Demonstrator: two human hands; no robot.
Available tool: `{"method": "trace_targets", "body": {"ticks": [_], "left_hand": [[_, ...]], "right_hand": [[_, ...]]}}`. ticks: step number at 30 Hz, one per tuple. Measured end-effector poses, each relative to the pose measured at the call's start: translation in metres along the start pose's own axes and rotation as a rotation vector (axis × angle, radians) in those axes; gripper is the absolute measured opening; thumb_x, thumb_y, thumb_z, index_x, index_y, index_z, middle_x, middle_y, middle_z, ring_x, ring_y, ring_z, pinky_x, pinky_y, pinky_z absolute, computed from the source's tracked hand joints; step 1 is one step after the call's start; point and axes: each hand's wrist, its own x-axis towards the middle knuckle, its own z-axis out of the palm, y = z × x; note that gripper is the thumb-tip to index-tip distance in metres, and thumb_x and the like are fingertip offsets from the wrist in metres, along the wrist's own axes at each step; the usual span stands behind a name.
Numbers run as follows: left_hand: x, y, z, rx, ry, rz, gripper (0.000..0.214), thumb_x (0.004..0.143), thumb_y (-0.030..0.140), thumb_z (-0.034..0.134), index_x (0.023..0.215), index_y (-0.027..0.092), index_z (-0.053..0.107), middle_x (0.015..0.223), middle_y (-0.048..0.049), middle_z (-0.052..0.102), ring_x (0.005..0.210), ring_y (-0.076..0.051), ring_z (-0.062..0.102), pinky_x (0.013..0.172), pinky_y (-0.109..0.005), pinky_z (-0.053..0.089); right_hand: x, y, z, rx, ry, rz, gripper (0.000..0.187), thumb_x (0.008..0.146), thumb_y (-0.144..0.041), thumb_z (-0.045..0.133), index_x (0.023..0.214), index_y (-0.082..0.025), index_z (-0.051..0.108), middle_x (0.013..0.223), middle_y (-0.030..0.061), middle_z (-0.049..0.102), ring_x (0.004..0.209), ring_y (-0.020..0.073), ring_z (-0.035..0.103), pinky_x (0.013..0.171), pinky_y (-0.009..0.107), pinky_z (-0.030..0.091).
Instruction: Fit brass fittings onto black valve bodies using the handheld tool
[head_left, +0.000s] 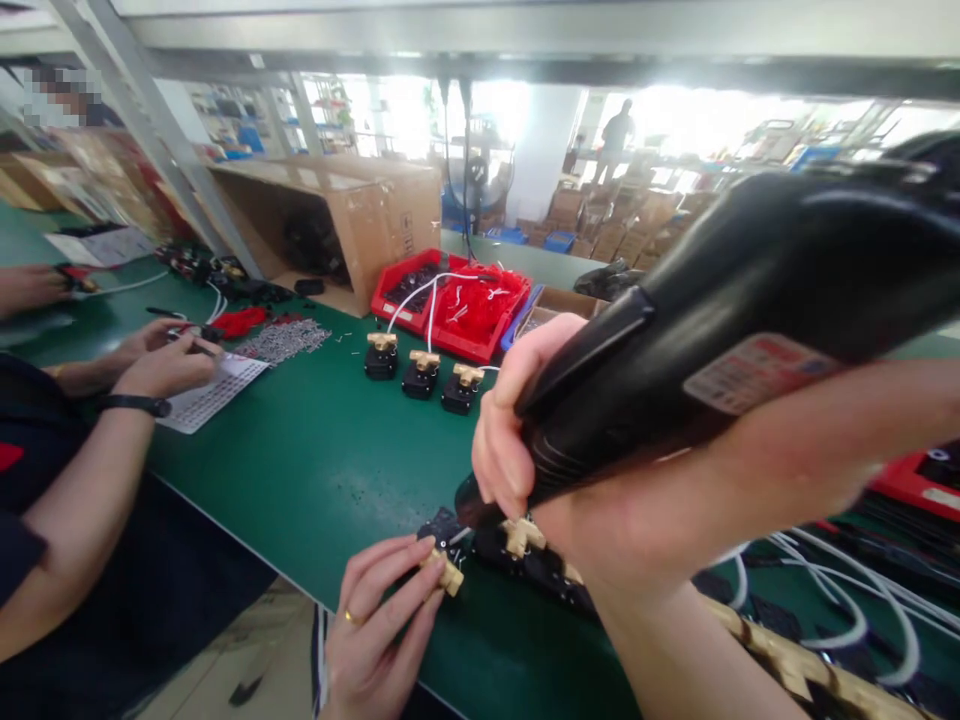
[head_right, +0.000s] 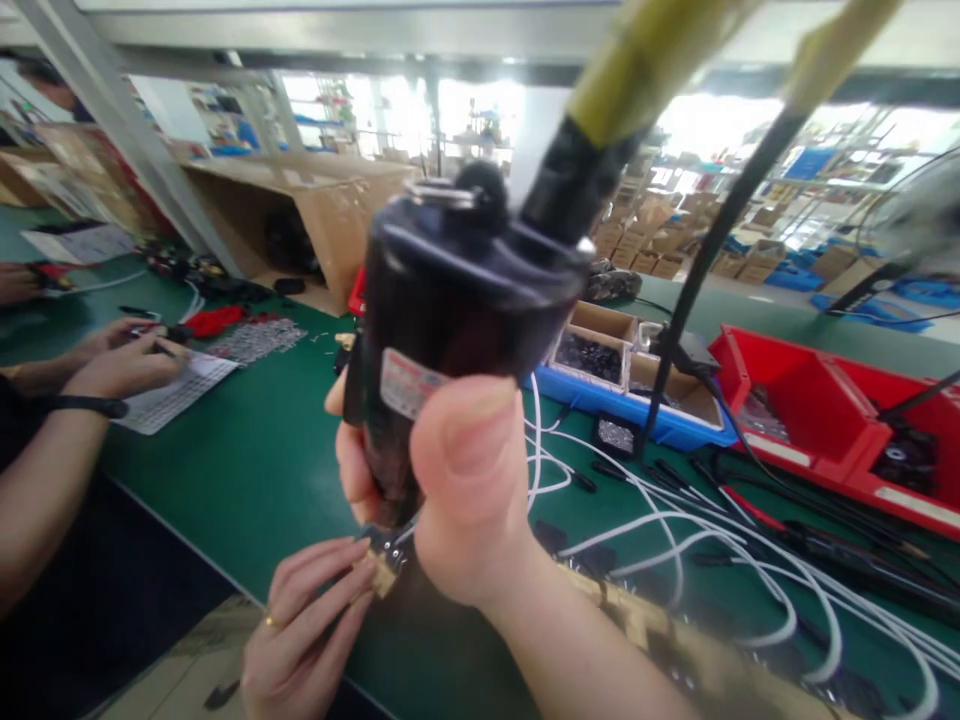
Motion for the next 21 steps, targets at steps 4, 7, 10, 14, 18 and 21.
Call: {"method": "trace_targets", "body": {"ticks": [4, 7, 10, 14, 18, 21], "left_hand": [[-0.003, 0.006, 0.003, 0.072, 0.062, 0.009, 0.028, 0.085, 0.001, 0.061, 0.110, 0.011, 0.067, 0.109, -0.0109, 0.066, 0.100, -0.019, 0.059, 0.080, -0.029, 0.054], [-0.007, 0.008, 0.006, 0.082, 0.068, 0.001, 0.025, 0.087, 0.003, 0.059, 0.110, 0.011, 0.068, 0.110, -0.0118, 0.067, 0.101, -0.020, 0.060, 0.079, -0.028, 0.055], [-0.010, 0.008, 0.009, 0.076, 0.094, 0.002, 0.023, 0.089, 0.004, 0.058, 0.109, 0.010, 0.067, 0.111, -0.0125, 0.067, 0.102, -0.020, 0.061, 0.079, -0.028, 0.056], [-0.011, 0.008, 0.013, 0.080, 0.111, -0.006, 0.024, 0.090, 0.008, 0.059, 0.112, 0.011, 0.066, 0.107, -0.0116, 0.070, 0.101, -0.020, 0.064, 0.077, -0.027, 0.057], [-0.012, 0.008, 0.014, 0.065, 0.112, -0.026, 0.026, 0.090, 0.010, 0.059, 0.114, 0.014, 0.067, 0.104, -0.0101, 0.071, 0.097, -0.019, 0.066, 0.075, -0.026, 0.058], [-0.012, 0.007, 0.013, 0.055, 0.098, -0.030, 0.024, 0.090, 0.009, 0.059, 0.112, 0.011, 0.067, 0.103, -0.0110, 0.071, 0.096, -0.018, 0.066, 0.076, -0.026, 0.058]], "right_hand": [[0.006, 0.008, 0.008, 0.026, 0.020, -0.071, 0.066, 0.067, -0.082, 0.059, 0.076, -0.017, 0.059, 0.050, 0.0008, 0.055, 0.037, 0.0131, 0.047, 0.033, 0.023, 0.033], [0.008, 0.023, 0.011, -0.006, -0.034, -0.035, 0.068, 0.067, -0.083, 0.060, 0.074, -0.016, 0.058, 0.049, 0.0009, 0.054, 0.035, 0.0112, 0.044, 0.033, 0.021, 0.031], [0.009, 0.034, 0.012, -0.043, -0.017, -0.051, 0.069, 0.067, -0.085, 0.056, 0.069, -0.016, 0.057, 0.047, 0.0008, 0.052, 0.034, 0.0106, 0.042, 0.033, 0.021, 0.030], [0.013, 0.040, 0.012, -0.114, -0.048, -0.045, 0.075, 0.066, -0.089, 0.052, 0.064, -0.015, 0.059, 0.044, 0.0028, 0.052, 0.033, 0.0128, 0.044, 0.032, 0.023, 0.032], [0.015, 0.042, 0.013, -0.140, -0.068, -0.006, 0.080, 0.065, -0.092, 0.046, 0.067, -0.014, 0.062, 0.046, 0.0047, 0.055, 0.035, 0.0148, 0.048, 0.034, 0.025, 0.035], [0.014, 0.039, 0.018, -0.156, -0.042, 0.018, 0.080, 0.060, -0.093, 0.052, 0.062, -0.014, 0.060, 0.043, 0.0047, 0.053, 0.032, 0.0134, 0.045, 0.030, 0.023, 0.031]]}}
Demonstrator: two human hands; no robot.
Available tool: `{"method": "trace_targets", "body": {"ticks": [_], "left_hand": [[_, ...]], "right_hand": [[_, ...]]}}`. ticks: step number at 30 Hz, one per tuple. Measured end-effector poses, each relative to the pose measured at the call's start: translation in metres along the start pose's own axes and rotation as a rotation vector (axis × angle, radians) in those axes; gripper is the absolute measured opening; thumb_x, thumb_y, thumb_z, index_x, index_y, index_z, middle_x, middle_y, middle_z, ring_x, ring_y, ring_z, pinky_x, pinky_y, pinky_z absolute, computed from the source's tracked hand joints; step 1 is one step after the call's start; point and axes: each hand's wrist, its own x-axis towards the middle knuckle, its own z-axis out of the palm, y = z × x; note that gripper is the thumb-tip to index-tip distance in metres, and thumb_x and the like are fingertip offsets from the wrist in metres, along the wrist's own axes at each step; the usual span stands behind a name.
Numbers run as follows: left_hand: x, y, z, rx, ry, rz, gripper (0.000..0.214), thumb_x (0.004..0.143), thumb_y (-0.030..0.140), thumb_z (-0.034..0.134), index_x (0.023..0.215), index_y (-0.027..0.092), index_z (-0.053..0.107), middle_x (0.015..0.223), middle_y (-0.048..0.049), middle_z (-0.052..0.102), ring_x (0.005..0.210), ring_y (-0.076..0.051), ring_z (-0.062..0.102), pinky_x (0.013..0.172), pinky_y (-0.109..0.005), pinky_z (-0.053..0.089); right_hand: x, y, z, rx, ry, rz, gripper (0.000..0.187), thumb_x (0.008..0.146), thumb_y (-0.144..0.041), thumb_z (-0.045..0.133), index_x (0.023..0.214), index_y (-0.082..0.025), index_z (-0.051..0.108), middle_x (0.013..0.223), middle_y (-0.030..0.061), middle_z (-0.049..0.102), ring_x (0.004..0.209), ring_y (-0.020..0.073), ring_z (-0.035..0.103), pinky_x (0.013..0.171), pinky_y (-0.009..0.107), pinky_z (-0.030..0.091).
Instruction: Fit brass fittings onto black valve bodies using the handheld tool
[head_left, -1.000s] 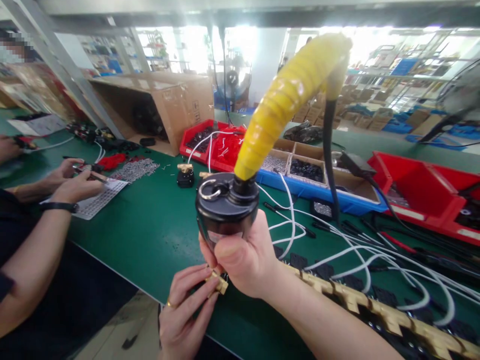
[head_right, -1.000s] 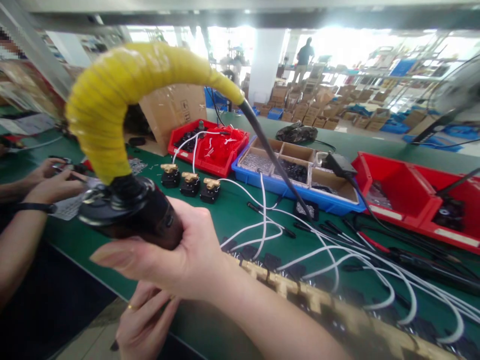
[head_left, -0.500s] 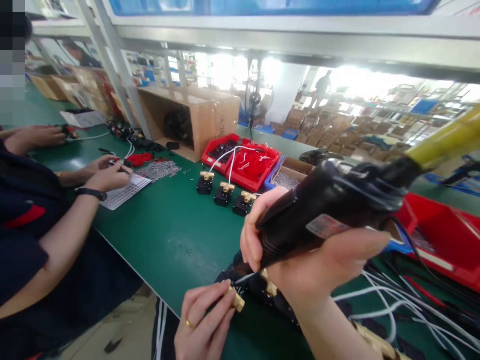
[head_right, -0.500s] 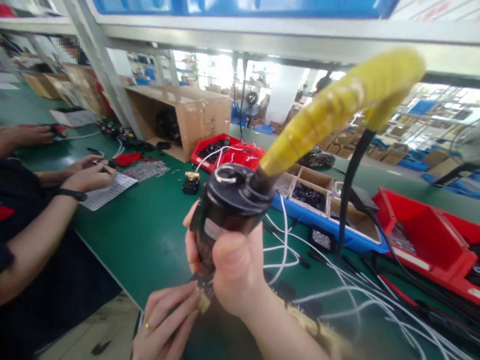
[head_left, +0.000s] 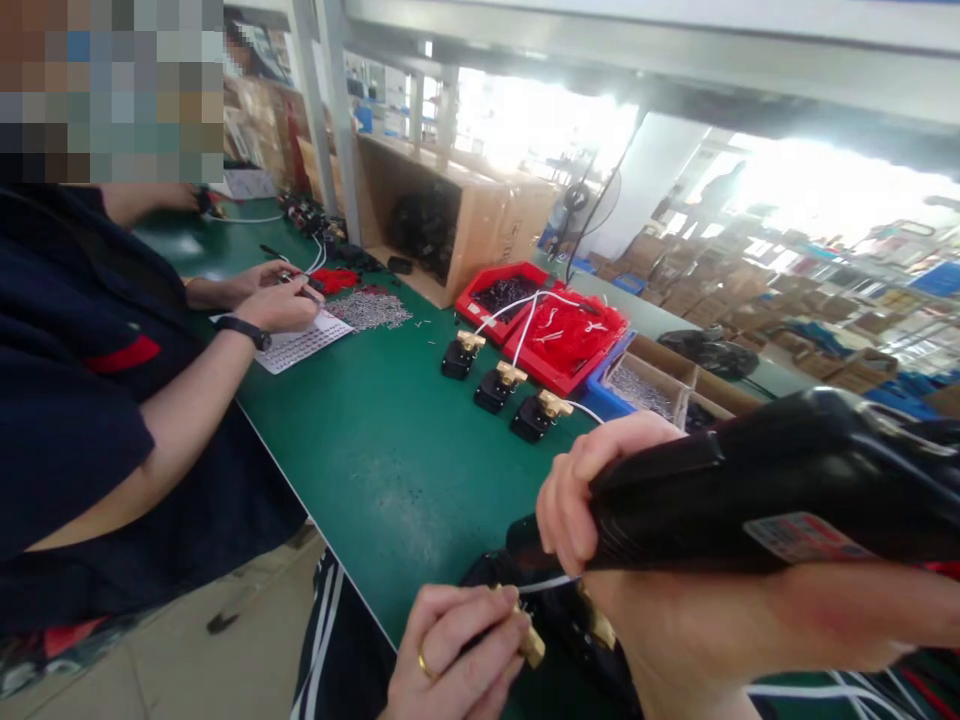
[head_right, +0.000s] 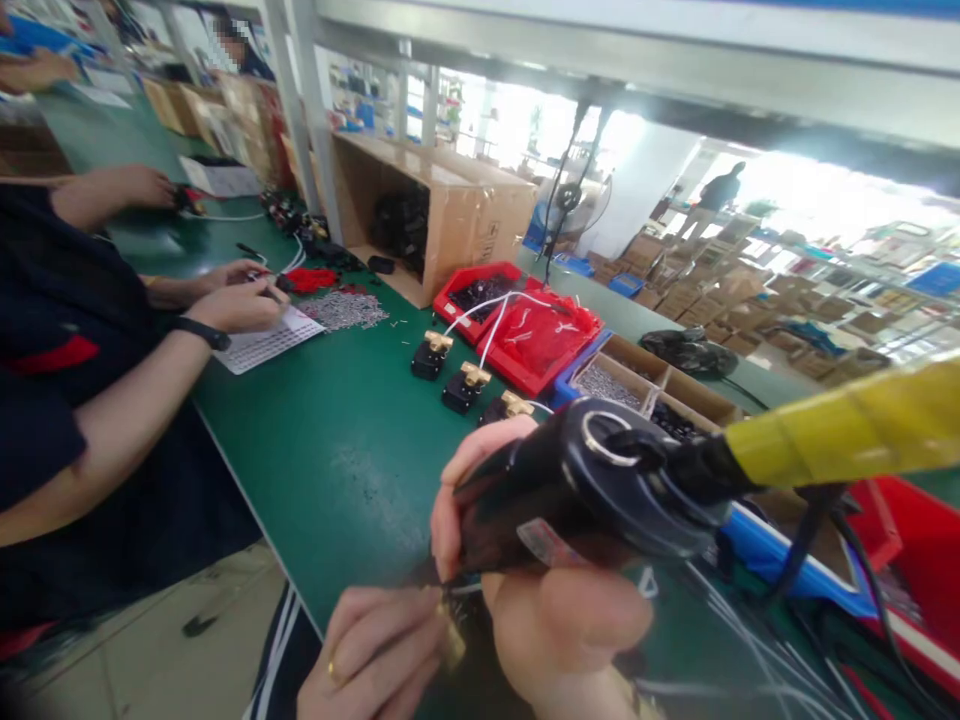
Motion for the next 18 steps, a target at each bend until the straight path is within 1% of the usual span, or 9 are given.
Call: {"method": "trace_targets", "body": {"ticks": [2, 6, 9, 12, 14, 16, 18], "left_hand": [[0.001, 0.000, -0.001, 0.002, -0.001, 0.001, 0.023, 0.090, 0.009, 0.058, 0.111, 0.011, 0.067, 0.102, -0.0108, 0.071, 0.095, -0.018, 0.067, 0.076, -0.026, 0.058], [0.003, 0.002, -0.002, 0.007, 0.000, -0.009, 0.025, 0.091, 0.010, 0.057, 0.114, 0.015, 0.066, 0.101, -0.0091, 0.072, 0.092, -0.018, 0.068, 0.073, -0.027, 0.059], [0.005, 0.003, -0.001, -0.009, 0.018, 0.015, 0.020, 0.091, 0.009, 0.056, 0.108, 0.011, 0.067, 0.099, -0.0103, 0.072, 0.092, -0.017, 0.067, 0.074, -0.026, 0.059], [0.005, 0.002, 0.003, -0.019, 0.025, 0.022, 0.017, 0.092, 0.007, 0.055, 0.103, 0.008, 0.067, 0.099, -0.0117, 0.071, 0.095, -0.016, 0.066, 0.077, -0.025, 0.058], [0.004, 0.000, 0.006, -0.028, 0.076, 0.030, 0.017, 0.092, 0.008, 0.054, 0.102, 0.007, 0.068, 0.098, -0.0121, 0.070, 0.094, -0.016, 0.065, 0.077, -0.024, 0.058], [0.004, 0.000, 0.007, -0.043, 0.115, 0.037, 0.018, 0.093, 0.010, 0.054, 0.102, 0.007, 0.069, 0.098, -0.0124, 0.070, 0.094, -0.016, 0.064, 0.075, -0.024, 0.058], [0.004, 0.000, 0.006, -0.047, 0.087, 0.019, 0.018, 0.093, 0.011, 0.054, 0.103, 0.009, 0.069, 0.100, -0.0121, 0.070, 0.095, -0.017, 0.064, 0.075, -0.024, 0.058]], "right_hand": [[0.000, -0.003, 0.005, -0.005, 0.005, 0.020, 0.081, 0.057, -0.094, 0.051, 0.059, -0.014, 0.059, 0.041, 0.0054, 0.052, 0.030, 0.0137, 0.043, 0.028, 0.023, 0.030], [0.003, -0.007, 0.011, -0.038, 0.008, 0.017, 0.080, 0.055, -0.095, 0.052, 0.056, -0.015, 0.056, 0.038, 0.0051, 0.050, 0.028, 0.0152, 0.043, 0.026, 0.025, 0.032], [0.004, -0.007, 0.011, -0.040, 0.019, 0.019, 0.078, 0.056, -0.094, 0.054, 0.055, -0.015, 0.055, 0.037, 0.0041, 0.048, 0.026, 0.0151, 0.041, 0.025, 0.025, 0.031], [0.003, -0.001, 0.008, -0.008, 0.029, 0.034, 0.075, 0.057, -0.090, 0.058, 0.058, -0.015, 0.057, 0.039, 0.0037, 0.050, 0.028, 0.0151, 0.043, 0.027, 0.025, 0.032], [0.001, 0.005, 0.004, 0.039, -0.006, 0.048, 0.074, 0.059, -0.089, 0.059, 0.063, -0.015, 0.059, 0.042, 0.0038, 0.053, 0.031, 0.0157, 0.046, 0.029, 0.025, 0.033], [-0.001, 0.012, 0.001, 0.091, -0.035, 0.050, 0.074, 0.061, -0.090, 0.055, 0.068, -0.016, 0.060, 0.044, 0.0028, 0.052, 0.033, 0.0155, 0.046, 0.031, 0.025, 0.032], [-0.001, 0.018, -0.001, 0.113, -0.040, 0.039, 0.074, 0.062, -0.090, 0.054, 0.069, -0.017, 0.059, 0.044, 0.0011, 0.049, 0.033, 0.0142, 0.043, 0.032, 0.025, 0.030]]}}
